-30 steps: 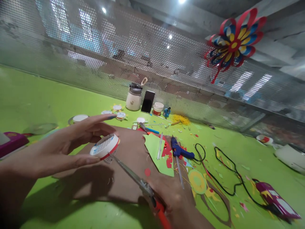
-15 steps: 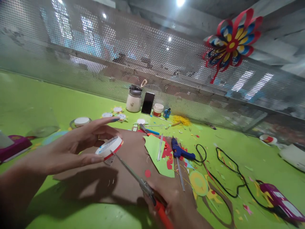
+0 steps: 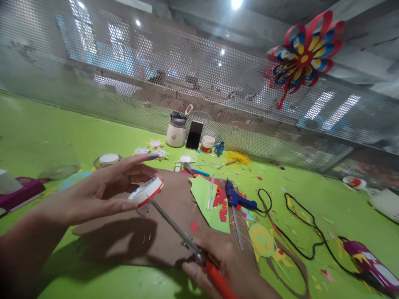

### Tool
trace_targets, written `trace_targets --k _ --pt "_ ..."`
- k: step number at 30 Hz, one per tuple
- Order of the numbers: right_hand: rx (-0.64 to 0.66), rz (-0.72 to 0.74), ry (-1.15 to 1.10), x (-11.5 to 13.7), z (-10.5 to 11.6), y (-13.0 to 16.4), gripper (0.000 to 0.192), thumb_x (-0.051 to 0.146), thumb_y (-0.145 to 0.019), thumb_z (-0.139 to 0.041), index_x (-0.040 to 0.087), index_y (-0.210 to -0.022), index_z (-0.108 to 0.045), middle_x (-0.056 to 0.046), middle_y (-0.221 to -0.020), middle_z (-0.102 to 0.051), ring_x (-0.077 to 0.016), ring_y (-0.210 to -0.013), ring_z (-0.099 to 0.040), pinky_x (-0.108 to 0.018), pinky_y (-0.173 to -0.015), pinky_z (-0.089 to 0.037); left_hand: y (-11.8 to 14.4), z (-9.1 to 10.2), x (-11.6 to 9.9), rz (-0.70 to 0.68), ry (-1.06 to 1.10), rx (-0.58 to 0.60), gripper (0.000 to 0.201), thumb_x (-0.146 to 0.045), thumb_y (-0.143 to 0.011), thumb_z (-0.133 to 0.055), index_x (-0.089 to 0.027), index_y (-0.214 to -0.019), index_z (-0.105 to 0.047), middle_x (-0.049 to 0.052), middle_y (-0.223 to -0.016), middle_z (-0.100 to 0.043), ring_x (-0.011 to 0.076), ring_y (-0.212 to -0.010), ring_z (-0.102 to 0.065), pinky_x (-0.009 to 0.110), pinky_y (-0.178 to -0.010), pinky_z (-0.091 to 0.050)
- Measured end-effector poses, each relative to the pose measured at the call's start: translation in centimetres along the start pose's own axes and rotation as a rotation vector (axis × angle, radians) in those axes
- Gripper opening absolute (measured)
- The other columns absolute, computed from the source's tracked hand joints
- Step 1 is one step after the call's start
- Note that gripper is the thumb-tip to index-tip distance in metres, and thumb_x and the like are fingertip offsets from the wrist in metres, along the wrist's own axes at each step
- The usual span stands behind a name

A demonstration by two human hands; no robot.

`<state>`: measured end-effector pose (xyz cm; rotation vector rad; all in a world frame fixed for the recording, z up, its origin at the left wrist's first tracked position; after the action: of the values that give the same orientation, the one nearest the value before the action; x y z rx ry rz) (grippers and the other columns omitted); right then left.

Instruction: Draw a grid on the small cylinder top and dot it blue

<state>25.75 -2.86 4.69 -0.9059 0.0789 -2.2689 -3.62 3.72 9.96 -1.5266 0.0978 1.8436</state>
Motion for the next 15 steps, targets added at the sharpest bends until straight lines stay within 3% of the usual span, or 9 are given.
trace_targets --k 11,15 --pt "-0.061 0.068 0.021 -0.34 -0.33 0.16 0.033 0.052 -0.103 -0.059 0.026 -0.102 -0.080 -0.005 -0.082 -0.080 -0.0193 -0.063 -0.070 -0.027 -0.057 -0.054 0.09 0.02 0.15 0.039 0.043 -0.003 0.076 -0.033 -0.100 -0.077 -0.039 -0.167 -0.042 0.014 -0.146 -0.069 0.0286 -0.128 -0.073 0.031 -0.097 -0.065" --pt "-0.039 0.043 0.085 -0.55 -0.49 0.46 0.027 0.048 -0.101 -0.065 0.026 -0.104 -0.081 -0.005 -0.090 -0.082 -0.0195 -0.069 -0.073 -0.027 -0.066 -0.056 0.03 -0.02 0.08 0.032 0.033 -0.012 0.074 -0.030 -0.101 -0.076 -0.039 -0.166 -0.044 0.013 -0.145 -0.069 0.0283 -0.132 -0.071 0.031 -0.099 -0.064"
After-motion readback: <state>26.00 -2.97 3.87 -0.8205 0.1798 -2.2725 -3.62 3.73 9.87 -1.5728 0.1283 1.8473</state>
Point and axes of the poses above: each hand's wrist, its own y-axis away from the middle knuckle, its own z-axis out of the back of the hand, x = y × z, the point moved 3 cm from there along -y, towards the middle knuckle
